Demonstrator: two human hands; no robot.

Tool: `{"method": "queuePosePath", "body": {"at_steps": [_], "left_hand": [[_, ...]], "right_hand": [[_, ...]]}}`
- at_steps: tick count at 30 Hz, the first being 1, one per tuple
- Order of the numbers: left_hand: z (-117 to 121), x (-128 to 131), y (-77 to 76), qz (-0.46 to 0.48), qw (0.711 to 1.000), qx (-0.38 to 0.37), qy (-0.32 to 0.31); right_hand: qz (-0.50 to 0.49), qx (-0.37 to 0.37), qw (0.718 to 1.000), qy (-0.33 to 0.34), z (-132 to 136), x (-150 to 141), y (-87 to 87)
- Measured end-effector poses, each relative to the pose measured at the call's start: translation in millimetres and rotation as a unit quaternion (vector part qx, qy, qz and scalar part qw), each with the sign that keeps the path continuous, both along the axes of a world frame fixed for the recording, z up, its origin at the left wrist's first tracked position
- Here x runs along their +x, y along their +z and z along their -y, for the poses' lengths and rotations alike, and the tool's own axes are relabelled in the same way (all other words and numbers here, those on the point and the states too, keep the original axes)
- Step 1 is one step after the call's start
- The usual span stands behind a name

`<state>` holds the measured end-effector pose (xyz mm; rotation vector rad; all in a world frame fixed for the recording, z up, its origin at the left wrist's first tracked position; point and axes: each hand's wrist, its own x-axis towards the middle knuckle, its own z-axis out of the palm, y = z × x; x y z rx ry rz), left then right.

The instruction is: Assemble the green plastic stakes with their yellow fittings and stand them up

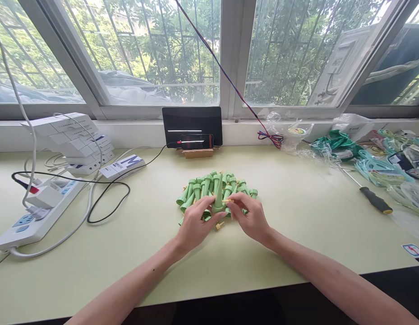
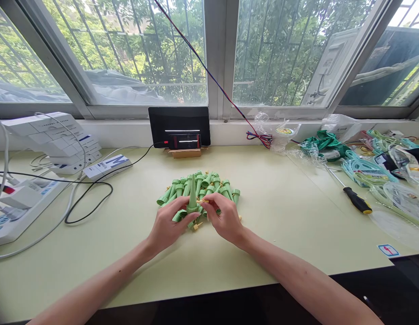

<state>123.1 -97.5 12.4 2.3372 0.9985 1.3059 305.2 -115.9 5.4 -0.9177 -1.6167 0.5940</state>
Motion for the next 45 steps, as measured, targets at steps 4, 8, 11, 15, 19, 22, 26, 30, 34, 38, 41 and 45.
{"method": "queuePosePath", "body": {"at_steps": [4,8,11,15,19,22,26,30,34,38,41,45], "left_hand": [[-0.4,-1.2,-0.7,-0.021,0.999,0.028,0.007],[-0.7,-1.8,-3.0,-0.04,0.998,0.046,0.004],[-1.5,-2.0,-4.3,-0.056,0.996,0.066,0.007],[-3.0,-1.1,-4.1,-0.06,0.994,0.096,0.002],[-3.9,0.4,-2.9,-0.062,0.992,0.114,-0.003],[-4.1,0.8,-2.0,-0.071,0.99,0.124,0.002],[-4.3,0.0,-1.1,-0.067,0.989,0.129,-0.003],[-4.3,-0.9,-1.0,-0.069,0.99,0.119,-0.002],[-4.3,-1.3,-1.8,-0.069,0.99,0.121,-0.006],[-4.7,-1.3,-2.8,-0.068,0.99,0.125,-0.009],[-4.9,-1.2,-3.1,-0.065,0.989,0.131,-0.009],[-4.4,-1.3,-2.5,-0.07,0.989,0.127,-0.005]], "right_hand": [[-0.011,-0.014,1.0,0.013,-0.3,0.3,0.0],[0.0,-0.016,1.0,0.004,-0.3,1.1,1.0],[0.007,-0.031,1.0,0.0,-0.1,2.0,2.0],[0.014,-0.047,0.999,0.001,-0.5,2.7,1.8],[0.029,-0.043,0.999,0.005,-1.1,3.2,0.0],[0.042,-0.034,0.999,0.005,-1.4,3.8,-0.9],[0.064,-0.026,0.998,0.004,-1.3,4.3,-0.1],[0.073,-0.025,0.997,0.006,-1.0,4.2,1.1],[0.073,-0.019,0.997,0.007,-0.9,4.4,0.7],[0.075,-0.013,0.997,0.01,-1.1,4.9,-0.1],[0.073,-0.009,0.997,0.01,-1.7,5.0,0.0],[0.069,-0.007,0.998,0.004,-2.9,5.3,-0.5]]}}
